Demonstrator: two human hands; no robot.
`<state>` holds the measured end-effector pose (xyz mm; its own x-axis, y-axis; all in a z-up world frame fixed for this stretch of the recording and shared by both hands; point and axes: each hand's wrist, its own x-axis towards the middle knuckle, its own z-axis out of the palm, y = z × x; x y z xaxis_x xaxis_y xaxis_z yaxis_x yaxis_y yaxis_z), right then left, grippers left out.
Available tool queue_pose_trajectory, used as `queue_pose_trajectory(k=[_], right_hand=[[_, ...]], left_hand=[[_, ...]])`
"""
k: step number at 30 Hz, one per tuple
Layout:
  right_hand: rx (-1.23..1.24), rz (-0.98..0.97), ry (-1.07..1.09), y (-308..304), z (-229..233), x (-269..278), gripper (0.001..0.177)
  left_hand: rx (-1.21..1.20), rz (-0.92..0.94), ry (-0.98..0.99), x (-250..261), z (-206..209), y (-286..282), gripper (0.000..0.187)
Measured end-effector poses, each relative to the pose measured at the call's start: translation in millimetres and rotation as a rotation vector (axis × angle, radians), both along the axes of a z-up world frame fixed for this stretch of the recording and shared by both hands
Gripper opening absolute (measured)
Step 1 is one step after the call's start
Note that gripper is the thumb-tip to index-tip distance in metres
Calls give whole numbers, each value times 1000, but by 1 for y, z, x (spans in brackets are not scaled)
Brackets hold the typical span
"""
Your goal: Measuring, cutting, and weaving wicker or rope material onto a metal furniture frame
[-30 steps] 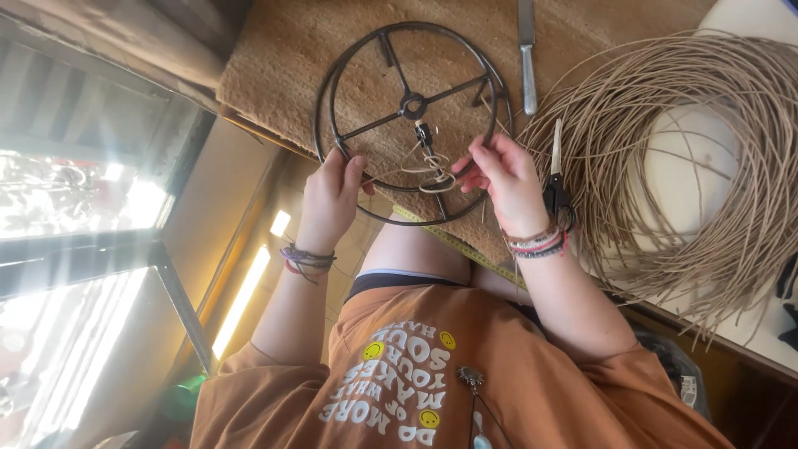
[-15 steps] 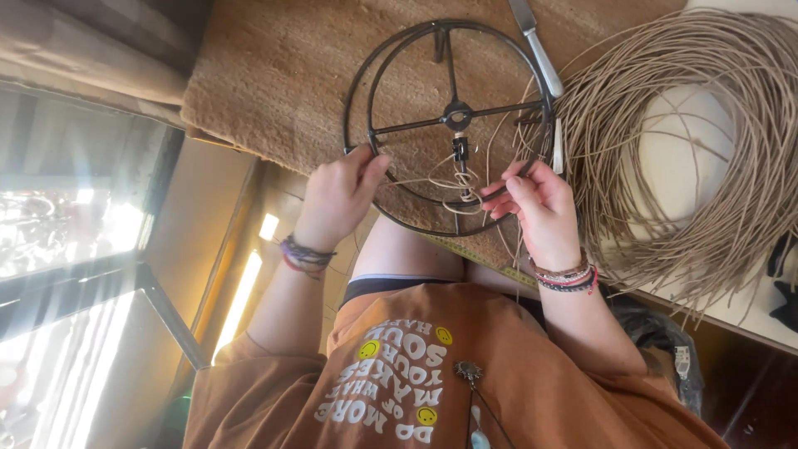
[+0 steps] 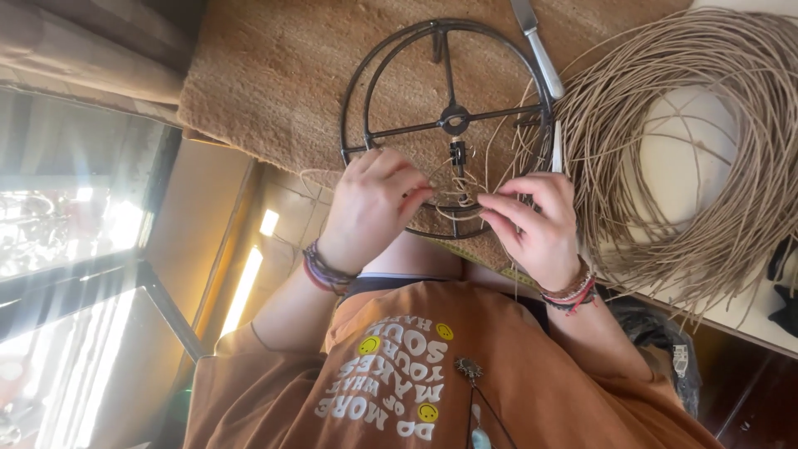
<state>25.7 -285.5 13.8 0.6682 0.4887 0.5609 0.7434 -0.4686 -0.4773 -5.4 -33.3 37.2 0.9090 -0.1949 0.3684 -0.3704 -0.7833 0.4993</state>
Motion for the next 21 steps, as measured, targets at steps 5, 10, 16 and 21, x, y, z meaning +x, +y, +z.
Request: queue_pose_trajectory(k=[5, 10, 16, 21], right_hand=[[86, 118, 32, 9, 11, 4, 5], [-58, 345, 65, -1, 16, 24, 17], [35, 332, 98, -43, 15, 51, 33], [232, 505, 317, -55, 15, 46, 29]], left_hand=[[-89, -3, -9, -23, 20, -22, 20], [-291, -258, 88, -16, 17, -23, 13], [-175, -352, -41, -2, -2, -3, 22], [-185, -240, -27, -10, 19, -4, 30]])
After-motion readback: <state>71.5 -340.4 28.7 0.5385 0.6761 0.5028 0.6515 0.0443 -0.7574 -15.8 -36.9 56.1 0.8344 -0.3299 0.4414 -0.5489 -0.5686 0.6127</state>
